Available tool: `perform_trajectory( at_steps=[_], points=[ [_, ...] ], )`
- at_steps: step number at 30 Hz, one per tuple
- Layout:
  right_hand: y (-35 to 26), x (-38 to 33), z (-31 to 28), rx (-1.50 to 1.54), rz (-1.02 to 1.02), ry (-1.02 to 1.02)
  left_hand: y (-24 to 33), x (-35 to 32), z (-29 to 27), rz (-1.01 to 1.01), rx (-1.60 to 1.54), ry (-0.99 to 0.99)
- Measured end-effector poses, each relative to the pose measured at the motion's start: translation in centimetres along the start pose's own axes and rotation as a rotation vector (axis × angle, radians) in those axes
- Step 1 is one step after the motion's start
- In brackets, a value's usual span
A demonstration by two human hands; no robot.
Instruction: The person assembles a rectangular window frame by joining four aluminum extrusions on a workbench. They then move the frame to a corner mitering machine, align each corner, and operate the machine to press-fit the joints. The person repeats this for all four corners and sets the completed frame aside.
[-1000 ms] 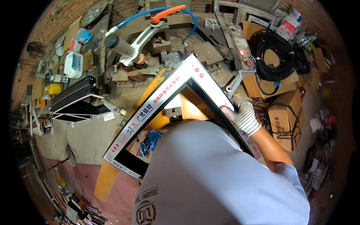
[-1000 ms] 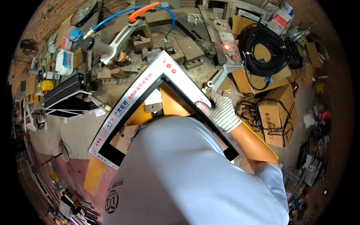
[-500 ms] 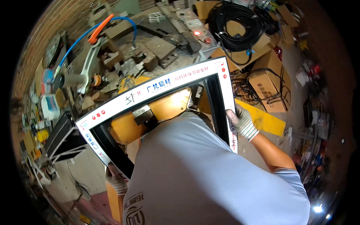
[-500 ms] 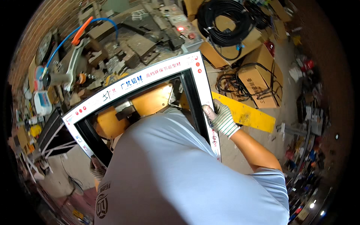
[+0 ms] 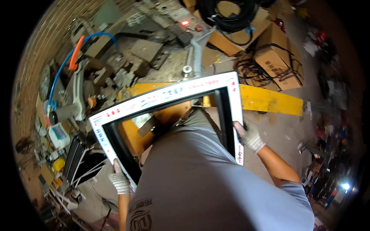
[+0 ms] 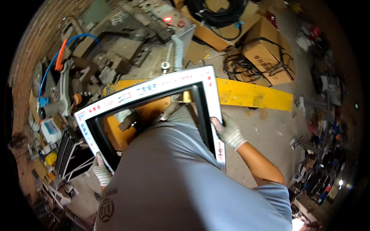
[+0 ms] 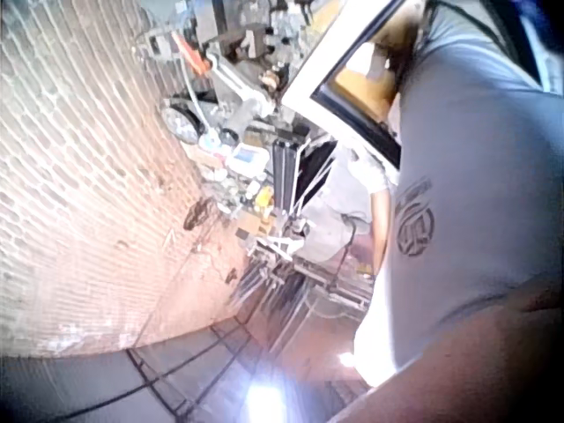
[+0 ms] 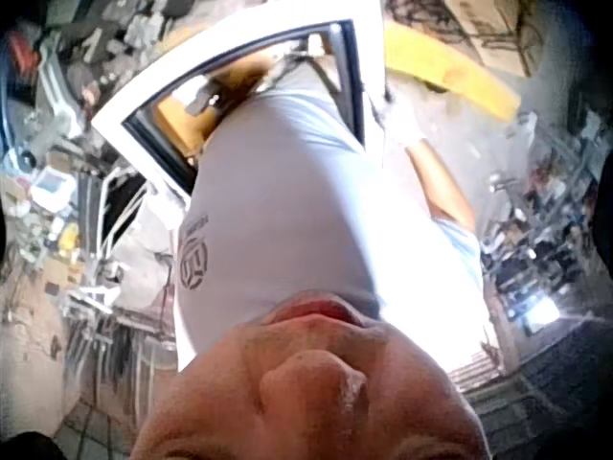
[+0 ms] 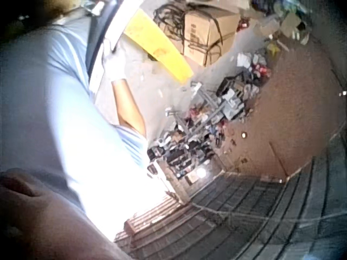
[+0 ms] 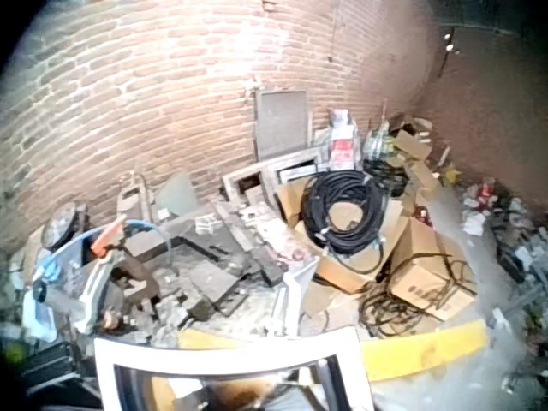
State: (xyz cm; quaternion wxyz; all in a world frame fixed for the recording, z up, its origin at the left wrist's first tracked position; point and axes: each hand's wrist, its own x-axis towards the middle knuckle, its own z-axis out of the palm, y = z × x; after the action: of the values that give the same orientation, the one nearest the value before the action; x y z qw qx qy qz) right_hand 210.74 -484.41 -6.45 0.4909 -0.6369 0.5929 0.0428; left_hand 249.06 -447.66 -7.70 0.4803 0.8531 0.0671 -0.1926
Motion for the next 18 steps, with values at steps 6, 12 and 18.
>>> perform_trajectory(
  at_steps=[6, 12, 18],
  points=[
    [4.7, -3.0, 3.9, 0.120, -0.057, 0.109, 0.7, 2.0, -2.3, 0.035, 0.239, -0.161],
    [8.6, -3.4, 5.9, 0.370, 0.027, 0.084, 3.3, 5.3, -0.1, 0.000, 0.163, -0.231],
    [5.1, -2.2, 5.7, 0.098, 0.132, 0.106, 2.1, 8.7, 4.6, 0.179, 0.254, -0.320]
  ],
)
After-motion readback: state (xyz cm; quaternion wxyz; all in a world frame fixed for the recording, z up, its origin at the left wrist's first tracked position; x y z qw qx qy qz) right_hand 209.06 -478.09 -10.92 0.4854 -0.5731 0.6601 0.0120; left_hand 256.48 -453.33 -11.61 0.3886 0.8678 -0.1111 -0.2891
